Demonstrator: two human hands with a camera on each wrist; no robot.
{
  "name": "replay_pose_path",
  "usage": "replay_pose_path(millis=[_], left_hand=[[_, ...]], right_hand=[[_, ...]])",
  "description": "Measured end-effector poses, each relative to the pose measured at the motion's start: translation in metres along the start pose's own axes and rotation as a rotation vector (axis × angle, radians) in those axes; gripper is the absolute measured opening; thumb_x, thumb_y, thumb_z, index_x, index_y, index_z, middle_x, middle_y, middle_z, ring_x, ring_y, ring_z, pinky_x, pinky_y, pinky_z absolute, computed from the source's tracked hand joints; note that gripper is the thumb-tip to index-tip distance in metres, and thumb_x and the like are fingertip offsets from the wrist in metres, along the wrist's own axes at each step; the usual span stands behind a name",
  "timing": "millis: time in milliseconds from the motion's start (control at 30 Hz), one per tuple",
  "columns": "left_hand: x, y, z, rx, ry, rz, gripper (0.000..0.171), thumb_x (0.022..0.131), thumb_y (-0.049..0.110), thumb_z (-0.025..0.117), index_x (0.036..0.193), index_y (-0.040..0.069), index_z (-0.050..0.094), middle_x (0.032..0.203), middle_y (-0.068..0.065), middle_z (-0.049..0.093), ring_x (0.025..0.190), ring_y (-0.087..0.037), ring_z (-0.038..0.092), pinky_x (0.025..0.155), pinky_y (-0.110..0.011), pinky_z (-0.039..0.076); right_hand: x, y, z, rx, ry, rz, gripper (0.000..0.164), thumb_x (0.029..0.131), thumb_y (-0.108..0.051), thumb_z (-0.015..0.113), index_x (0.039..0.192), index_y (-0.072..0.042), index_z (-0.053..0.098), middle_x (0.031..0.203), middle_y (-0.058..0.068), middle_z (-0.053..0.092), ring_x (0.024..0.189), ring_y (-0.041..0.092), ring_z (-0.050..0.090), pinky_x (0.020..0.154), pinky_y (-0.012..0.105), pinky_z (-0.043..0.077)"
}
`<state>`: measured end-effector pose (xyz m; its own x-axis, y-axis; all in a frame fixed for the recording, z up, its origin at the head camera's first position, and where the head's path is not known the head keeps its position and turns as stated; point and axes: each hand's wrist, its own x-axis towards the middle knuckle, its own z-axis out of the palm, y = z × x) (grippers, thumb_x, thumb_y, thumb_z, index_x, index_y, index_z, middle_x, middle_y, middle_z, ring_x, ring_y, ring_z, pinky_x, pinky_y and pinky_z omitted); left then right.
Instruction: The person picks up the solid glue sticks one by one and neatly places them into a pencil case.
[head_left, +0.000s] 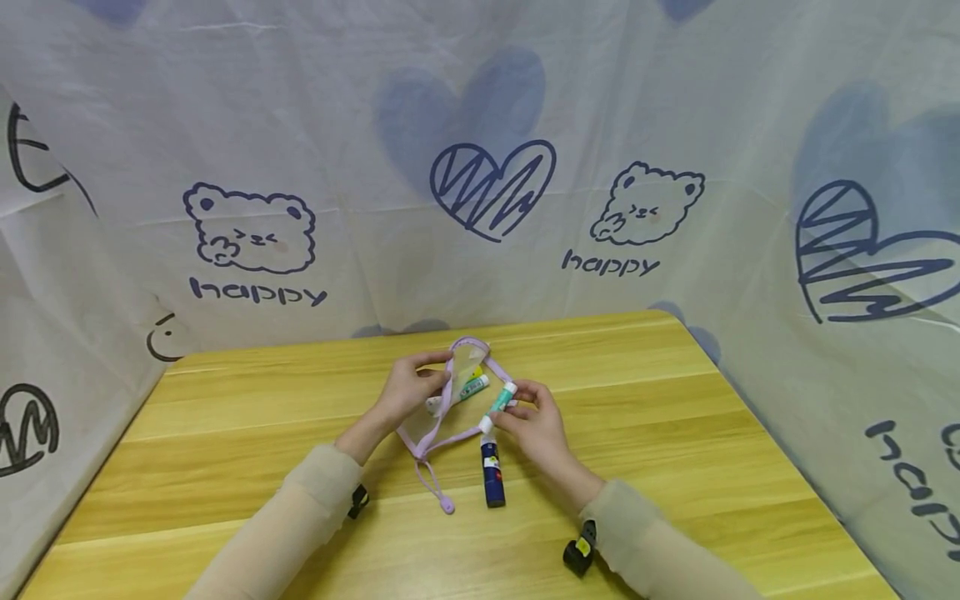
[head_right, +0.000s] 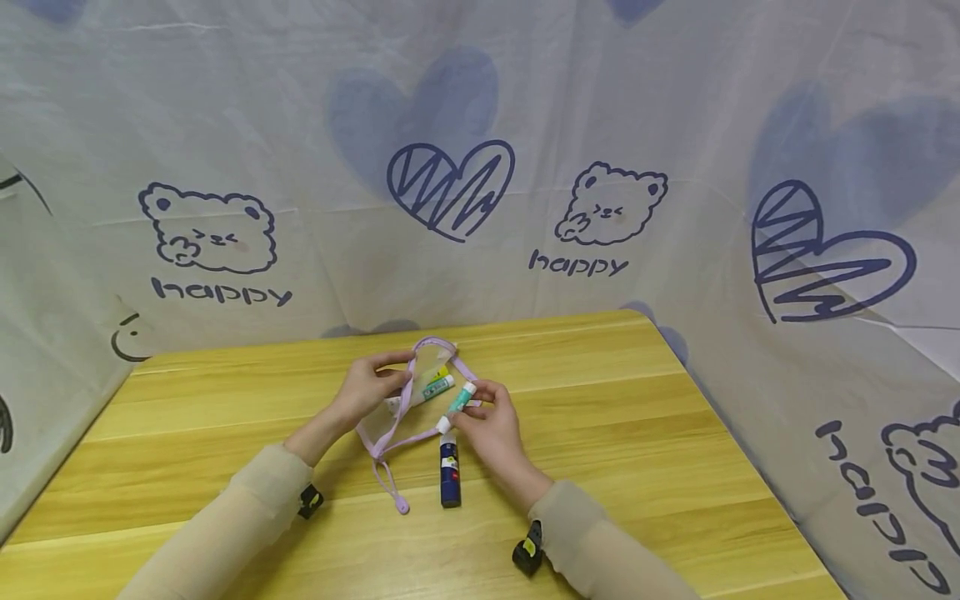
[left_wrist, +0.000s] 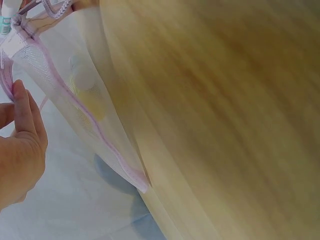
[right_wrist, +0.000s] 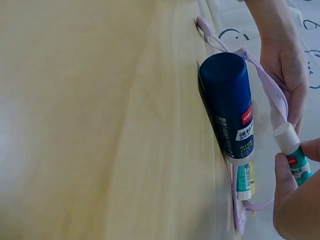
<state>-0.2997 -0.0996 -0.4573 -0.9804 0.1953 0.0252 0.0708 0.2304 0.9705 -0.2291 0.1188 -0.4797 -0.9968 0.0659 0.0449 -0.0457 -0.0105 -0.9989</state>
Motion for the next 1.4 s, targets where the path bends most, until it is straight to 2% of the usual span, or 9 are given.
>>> replay_pose_path(millis=[233,500,767,1067,1400], left_hand=[[0.001,-0.002,0.001,0.000,-0.001,0.011,0.040,0.101,0.001,0.063,0.140,-0.003,0.063,0.125,-0.028,0.069,0.100,-0.025,0.074,0.085,-0.033,0.063],[0.001,-0.003,0.001,-0.017,-0.005,0.004,0.040,0.101,0.001,0.063,0.141,-0.002,0.062,0.123,-0.029,0.069,0.102,-0.028,0.074,0.086,-0.034,0.063],[-0.001,0.001,0.000,0.002,-0.008,0.012,0.040,0.101,0.002,0.063,0.141,-0.002,0.062,0.130,-0.029,0.066,0.103,-0.030,0.074,0.085,-0.035,0.064],[0.001,-0.001,0.002,0.002,-0.011,0.020,0.039,0.101,0.002,0.063,0.140,-0.001,0.063,0.131,-0.027,0.067,0.105,-0.031,0.073,0.085,-0.034,0.064],[0.003,-0.001,0.001,0.008,-0.025,0.025,0.040,0.101,0.002,0.063,0.142,-0.001,0.062,0.132,-0.029,0.065,0.104,-0.032,0.074,0.084,-0.032,0.063]], right_hand=[[0.010,0.005,0.008,0.070,0.026,0.043,0.060,0.086,0.006,0.076,0.139,0.007,0.046,0.128,0.023,0.053,0.095,0.017,0.065,0.079,0.023,0.061],[0.023,0.009,0.017,0.063,0.038,0.091,0.063,0.086,0.004,0.076,0.141,0.006,0.045,0.129,0.025,0.053,0.098,0.022,0.063,0.081,0.025,0.061],[0.035,0.013,0.027,0.104,0.068,0.131,0.061,0.084,0.010,0.076,0.137,0.007,0.046,0.124,0.025,0.057,0.090,0.021,0.064,0.078,0.026,0.062],[0.043,0.019,0.031,0.022,0.097,0.173,0.055,0.085,0.008,0.078,0.132,0.003,0.051,0.120,0.020,0.059,0.095,0.022,0.063,0.081,0.025,0.062],[0.050,0.017,0.032,-0.090,0.089,0.162,0.046,0.086,0.005,0.079,0.125,0.008,0.056,0.105,0.018,0.063,0.085,0.019,0.064,0.078,0.028,0.064]])
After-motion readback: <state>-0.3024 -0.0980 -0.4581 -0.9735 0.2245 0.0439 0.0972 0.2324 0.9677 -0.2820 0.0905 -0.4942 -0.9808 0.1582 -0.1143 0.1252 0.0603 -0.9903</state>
